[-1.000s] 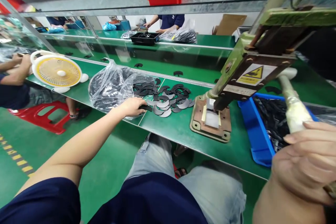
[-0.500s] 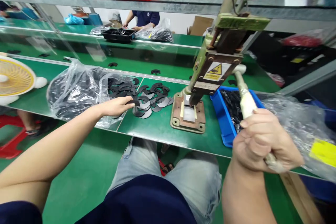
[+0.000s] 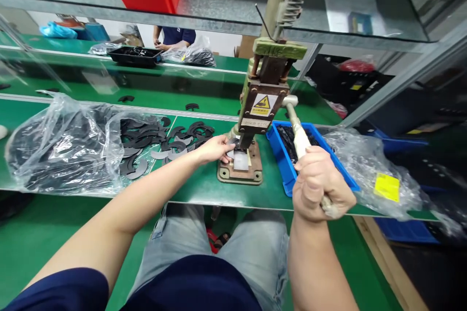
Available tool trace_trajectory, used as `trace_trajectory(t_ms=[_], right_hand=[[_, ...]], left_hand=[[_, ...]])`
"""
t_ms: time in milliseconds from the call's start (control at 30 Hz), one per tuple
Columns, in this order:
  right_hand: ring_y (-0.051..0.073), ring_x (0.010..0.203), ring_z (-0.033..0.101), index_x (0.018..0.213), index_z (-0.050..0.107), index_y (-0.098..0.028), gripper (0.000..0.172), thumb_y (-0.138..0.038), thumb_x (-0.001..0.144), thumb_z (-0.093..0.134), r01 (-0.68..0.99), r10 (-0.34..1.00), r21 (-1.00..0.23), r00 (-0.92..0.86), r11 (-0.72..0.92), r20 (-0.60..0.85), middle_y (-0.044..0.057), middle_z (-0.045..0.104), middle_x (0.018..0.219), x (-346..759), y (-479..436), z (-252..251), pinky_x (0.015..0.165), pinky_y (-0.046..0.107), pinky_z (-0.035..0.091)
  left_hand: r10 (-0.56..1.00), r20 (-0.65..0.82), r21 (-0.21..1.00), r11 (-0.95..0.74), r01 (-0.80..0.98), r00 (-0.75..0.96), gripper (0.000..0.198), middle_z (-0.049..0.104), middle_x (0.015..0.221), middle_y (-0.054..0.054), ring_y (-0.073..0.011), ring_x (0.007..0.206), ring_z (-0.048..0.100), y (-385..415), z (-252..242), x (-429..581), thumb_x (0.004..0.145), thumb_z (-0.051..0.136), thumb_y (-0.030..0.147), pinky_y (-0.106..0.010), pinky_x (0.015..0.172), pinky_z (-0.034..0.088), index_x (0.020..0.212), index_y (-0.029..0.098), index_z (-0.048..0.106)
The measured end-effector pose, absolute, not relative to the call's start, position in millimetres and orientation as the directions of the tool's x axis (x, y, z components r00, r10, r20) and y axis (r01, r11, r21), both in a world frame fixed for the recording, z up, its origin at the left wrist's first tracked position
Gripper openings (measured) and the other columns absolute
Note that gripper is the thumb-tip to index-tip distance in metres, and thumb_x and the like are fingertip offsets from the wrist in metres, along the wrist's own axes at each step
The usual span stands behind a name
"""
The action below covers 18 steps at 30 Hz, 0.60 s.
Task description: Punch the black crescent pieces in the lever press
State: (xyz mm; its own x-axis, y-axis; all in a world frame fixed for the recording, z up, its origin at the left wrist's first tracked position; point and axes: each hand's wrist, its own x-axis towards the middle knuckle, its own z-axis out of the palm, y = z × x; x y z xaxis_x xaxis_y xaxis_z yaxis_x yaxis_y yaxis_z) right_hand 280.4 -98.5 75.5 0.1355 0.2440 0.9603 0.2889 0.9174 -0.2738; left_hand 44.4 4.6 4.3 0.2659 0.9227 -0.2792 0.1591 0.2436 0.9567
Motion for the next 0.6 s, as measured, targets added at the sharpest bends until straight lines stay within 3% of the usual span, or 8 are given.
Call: trace_trajectory(t_ms=[300, 600], right_hand=[[0.014, 0.059, 0.061, 0.057, 0.044, -0.020, 0.038, -0.025, 0.089, 0.064, 0.283, 0.240, -0.279, 0.166, 0.917, 0.956, -0.005, 0.051, 0.056, 277.4, -98.5, 76.0, 0.088, 0.049, 0.055], [0.014, 0.060, 0.062, 0.058, 0.043, -0.020, 0.042, -0.029, 0.093, 0.064, 0.296, 0.275, -0.309, 0.150, 0.904, 0.950, -0.004, 0.052, 0.056, 280.3, -101.6, 76.2, 0.088, 0.048, 0.056]], left_hand=[[0.905, -0.344, 0.929, 0.290, 0.229, 0.250, 0.036, 0.068, 0.057, -0.001, -0.0197, 0.056, 0.075, 18.6, 3.6, 54.5, 0.094, 0.079, 0.037, -0.022, 0.049, 0.058, 0.085, 0.021, 0.048], [0.873, -0.411, 0.895, 0.332, 0.298, 0.263, 0.027, 0.071, 0.060, -0.003, -0.0158, 0.053, 0.072, 25.6, 5.7, 58.3, 0.096, 0.076, 0.039, -0.018, 0.049, 0.056, 0.099, 0.016, 0.061]])
